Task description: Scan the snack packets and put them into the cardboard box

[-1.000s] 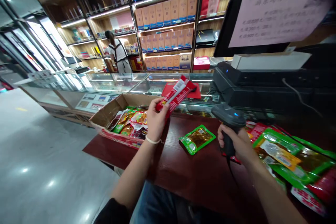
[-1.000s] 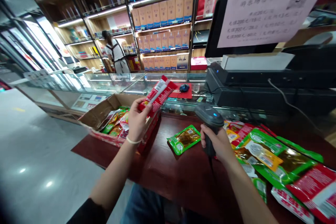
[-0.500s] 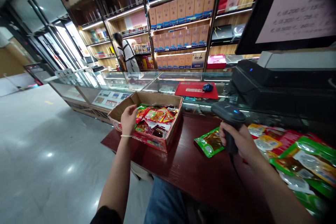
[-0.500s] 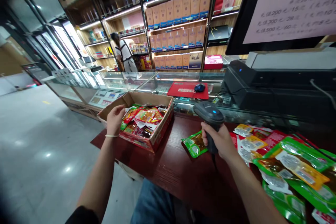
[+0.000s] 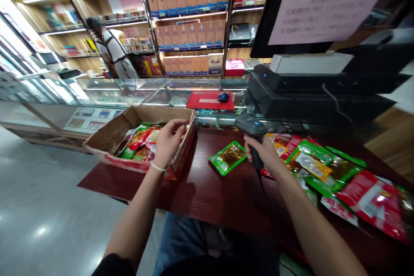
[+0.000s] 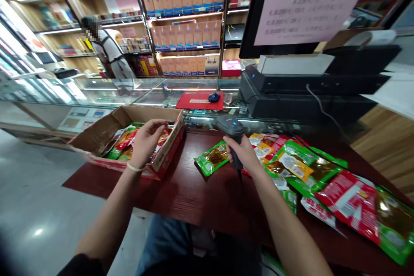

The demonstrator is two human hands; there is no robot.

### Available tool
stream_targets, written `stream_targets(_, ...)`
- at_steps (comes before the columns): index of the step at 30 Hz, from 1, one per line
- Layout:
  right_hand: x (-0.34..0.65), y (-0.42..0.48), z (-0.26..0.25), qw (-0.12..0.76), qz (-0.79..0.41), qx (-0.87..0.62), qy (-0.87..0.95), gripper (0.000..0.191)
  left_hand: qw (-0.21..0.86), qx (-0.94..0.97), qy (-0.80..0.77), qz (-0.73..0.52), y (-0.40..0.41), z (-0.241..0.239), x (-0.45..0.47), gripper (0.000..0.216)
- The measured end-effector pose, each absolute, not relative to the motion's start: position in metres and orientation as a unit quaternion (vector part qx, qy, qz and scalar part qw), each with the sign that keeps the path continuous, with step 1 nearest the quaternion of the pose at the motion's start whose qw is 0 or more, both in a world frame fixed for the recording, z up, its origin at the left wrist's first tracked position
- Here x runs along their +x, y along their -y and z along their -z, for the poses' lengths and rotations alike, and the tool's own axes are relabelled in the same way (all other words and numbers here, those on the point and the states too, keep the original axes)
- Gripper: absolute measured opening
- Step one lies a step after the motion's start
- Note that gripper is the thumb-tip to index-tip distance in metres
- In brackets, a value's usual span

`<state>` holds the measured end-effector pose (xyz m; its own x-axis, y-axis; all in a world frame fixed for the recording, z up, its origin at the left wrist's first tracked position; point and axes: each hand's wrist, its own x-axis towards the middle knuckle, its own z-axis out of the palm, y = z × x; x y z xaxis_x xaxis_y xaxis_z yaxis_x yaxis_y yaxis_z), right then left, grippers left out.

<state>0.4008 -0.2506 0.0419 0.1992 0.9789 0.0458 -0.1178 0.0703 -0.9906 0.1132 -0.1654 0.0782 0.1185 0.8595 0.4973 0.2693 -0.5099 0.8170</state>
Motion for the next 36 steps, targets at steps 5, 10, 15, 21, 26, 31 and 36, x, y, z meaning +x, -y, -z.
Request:
stream_targets(5,0.427,0.257,-0.026,0.590,-0.457,-0.514,0.424,0.031,0.278,0.790,-0.331,-0.436,0.178,-0.058,0.190,0.022)
stream_targets(10,0.444,0.263,-0.005,0.603,-0.454,-0.527,0.390,0.033,0.291,0.814,-0.362,-0.348,0.155,0.008,0.236,0.021)
stream_targets(15,0.449,0.267,-0.001,0.612,-0.463,-0.526,0.368,0.037,0.281,0.811,-0.431,-0.279,0.144,0.058,0.243,0.025)
stream_targets(21,0.451,0.268,-0.003,0.616,-0.454,-0.521,0.377,0.034,0.177,0.876,-0.413,-0.176,0.160,0.050,0.239,0.049)
stream_targets(26,0.450,0.267,0.000,0.614,-0.456,-0.531,0.366,0.034,0.261,0.846,-0.453,-0.105,0.164,0.045,0.235,0.044)
stream_targets(31,0.445,0.266,0.001,0.608,-0.453,-0.540,0.364,0.032,0.452,0.702,-0.450,-0.317,0.155,0.048,0.234,0.036)
stream_targets(36,0.440,0.266,0.003,0.592,-0.440,-0.563,0.373,0.035,0.706,0.427,-0.359,-0.437,0.148,0.053,0.239,0.051)
